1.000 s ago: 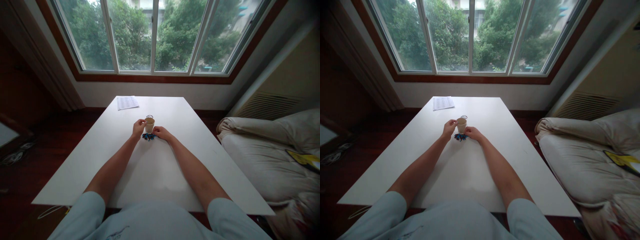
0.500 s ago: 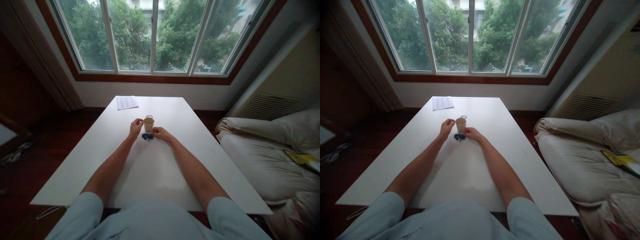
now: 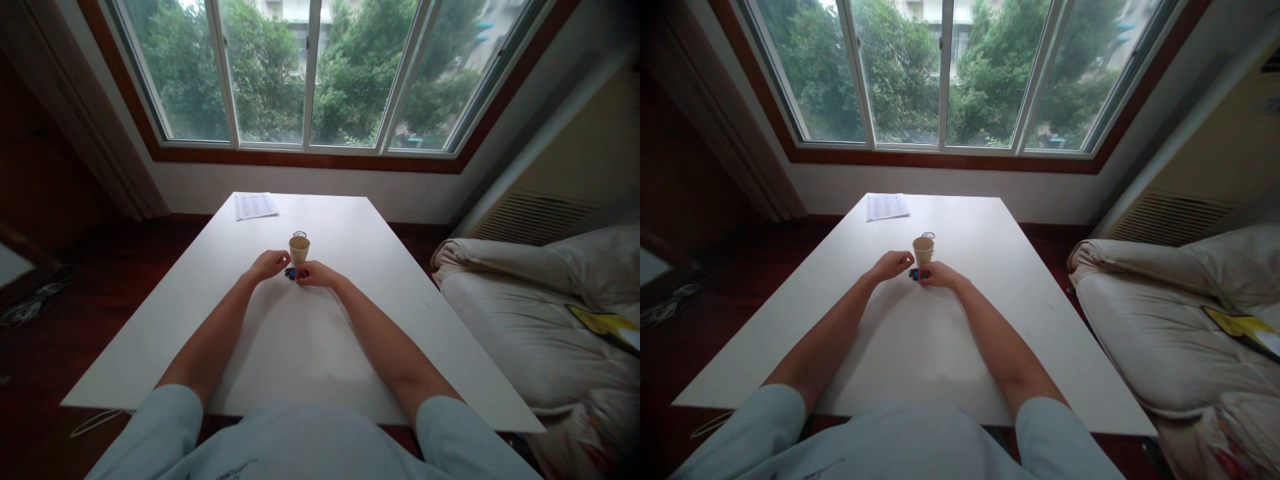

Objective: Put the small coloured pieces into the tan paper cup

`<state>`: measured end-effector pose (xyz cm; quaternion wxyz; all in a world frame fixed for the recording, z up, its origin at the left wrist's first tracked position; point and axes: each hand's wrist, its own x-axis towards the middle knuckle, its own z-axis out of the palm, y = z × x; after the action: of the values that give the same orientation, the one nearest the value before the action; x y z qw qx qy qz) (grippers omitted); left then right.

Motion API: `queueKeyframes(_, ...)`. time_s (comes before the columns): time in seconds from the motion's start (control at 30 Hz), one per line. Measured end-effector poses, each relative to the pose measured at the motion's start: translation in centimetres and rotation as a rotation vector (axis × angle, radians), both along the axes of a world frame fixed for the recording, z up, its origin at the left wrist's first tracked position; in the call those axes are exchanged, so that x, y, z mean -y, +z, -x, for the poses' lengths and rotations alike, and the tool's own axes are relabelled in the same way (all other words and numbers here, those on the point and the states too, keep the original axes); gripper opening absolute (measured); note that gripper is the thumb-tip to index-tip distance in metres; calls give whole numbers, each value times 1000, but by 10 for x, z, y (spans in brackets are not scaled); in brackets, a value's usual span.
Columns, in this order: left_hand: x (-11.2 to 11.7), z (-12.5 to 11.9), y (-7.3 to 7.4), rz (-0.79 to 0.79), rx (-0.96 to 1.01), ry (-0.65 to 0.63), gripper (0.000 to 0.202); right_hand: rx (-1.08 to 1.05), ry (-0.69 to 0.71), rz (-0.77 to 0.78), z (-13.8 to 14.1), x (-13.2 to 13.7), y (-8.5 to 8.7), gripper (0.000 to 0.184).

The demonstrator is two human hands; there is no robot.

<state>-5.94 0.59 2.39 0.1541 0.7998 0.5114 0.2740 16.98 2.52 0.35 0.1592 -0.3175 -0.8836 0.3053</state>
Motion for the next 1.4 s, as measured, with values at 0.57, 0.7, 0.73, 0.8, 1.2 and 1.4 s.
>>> queueKeyframes(0.57, -6, 7, -15, 100, -94, -72, 21, 37, 18, -58, 3, -1, 2, 15)
queueKeyframes(0.7, -7, 11, -14, 80, -93, -46, 22, 43, 10, -81, 3, -2, 0, 13)
queueKeyframes(0.73, -7, 11, -14, 81, -96, -36, 22, 43, 8, -87, 3, -2, -1, 13)
queueKeyframes(0.8, -7, 12, -15, 94, -105, -15, 22, 36, 0, -92, 3, -3, -2, 13)
queueKeyframes(1.2, -7, 13, -23, 121, -93, -32, 20, -317, -317, -122, 13, 1, 6, 25)
queueKeyframes(1.4, -6, 10, -24, 122, -83, -15, 19, -446, -552, -139, 21, 3, 15, 34)
